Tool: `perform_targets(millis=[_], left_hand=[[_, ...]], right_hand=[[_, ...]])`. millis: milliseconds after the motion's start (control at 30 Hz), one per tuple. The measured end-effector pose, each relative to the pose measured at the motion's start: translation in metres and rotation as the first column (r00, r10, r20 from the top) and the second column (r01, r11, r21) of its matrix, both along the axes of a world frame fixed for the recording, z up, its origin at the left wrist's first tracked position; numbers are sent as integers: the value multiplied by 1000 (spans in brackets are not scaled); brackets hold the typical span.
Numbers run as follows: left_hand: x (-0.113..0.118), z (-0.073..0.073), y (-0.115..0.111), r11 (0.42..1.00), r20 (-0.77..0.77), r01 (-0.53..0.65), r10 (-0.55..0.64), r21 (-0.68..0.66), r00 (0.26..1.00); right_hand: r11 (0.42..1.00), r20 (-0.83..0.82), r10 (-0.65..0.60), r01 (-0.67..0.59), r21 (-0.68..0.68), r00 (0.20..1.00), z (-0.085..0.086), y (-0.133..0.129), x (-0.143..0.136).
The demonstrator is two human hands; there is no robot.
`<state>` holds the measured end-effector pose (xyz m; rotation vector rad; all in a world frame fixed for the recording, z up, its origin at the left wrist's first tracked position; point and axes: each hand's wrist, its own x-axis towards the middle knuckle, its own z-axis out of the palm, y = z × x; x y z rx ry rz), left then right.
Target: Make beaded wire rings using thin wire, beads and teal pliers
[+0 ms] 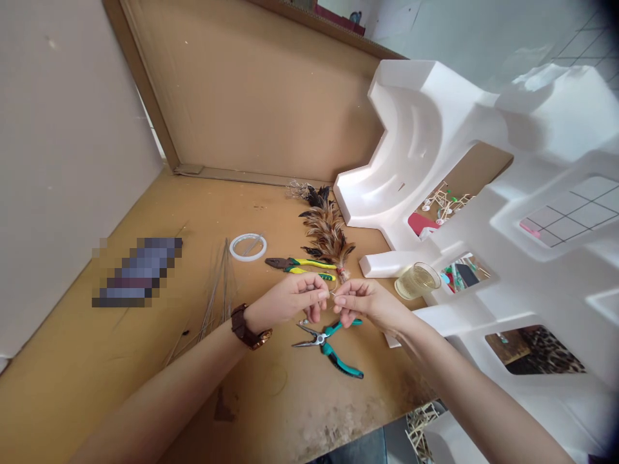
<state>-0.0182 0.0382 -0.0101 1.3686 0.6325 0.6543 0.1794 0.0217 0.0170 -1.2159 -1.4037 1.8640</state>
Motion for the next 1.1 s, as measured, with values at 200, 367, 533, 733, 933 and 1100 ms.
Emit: perform_targets(millis=[200, 367, 533, 733, 933, 1100], left_hand=[[0, 4, -4, 1000, -9, -13, 13, 16, 1000], [-1, 7, -5, 998, -16, -44, 45, 38, 999], [0, 7, -5, 999, -39, -25, 26, 27, 999], [2, 4, -4, 999, -61, -41, 43, 34, 997], [7, 0, -7, 993, -119, -107, 112, 46, 987], [13, -6, -11, 973, -197, -153, 186, 173, 963]], right_hand=[[997, 41, 2, -5, 73, 999, 5, -3, -1], [984, 178, -62, 30, 178, 982, 8, -4, -1], [976, 230, -48, -3, 216, 972, 5, -8, -4], [924, 309, -194, 68, 377, 931, -1, -13, -10], [960, 242, -181, 119, 253, 953, -9, -15, -13], [957, 130, -180, 143, 251, 975, -19, -17, -9]])
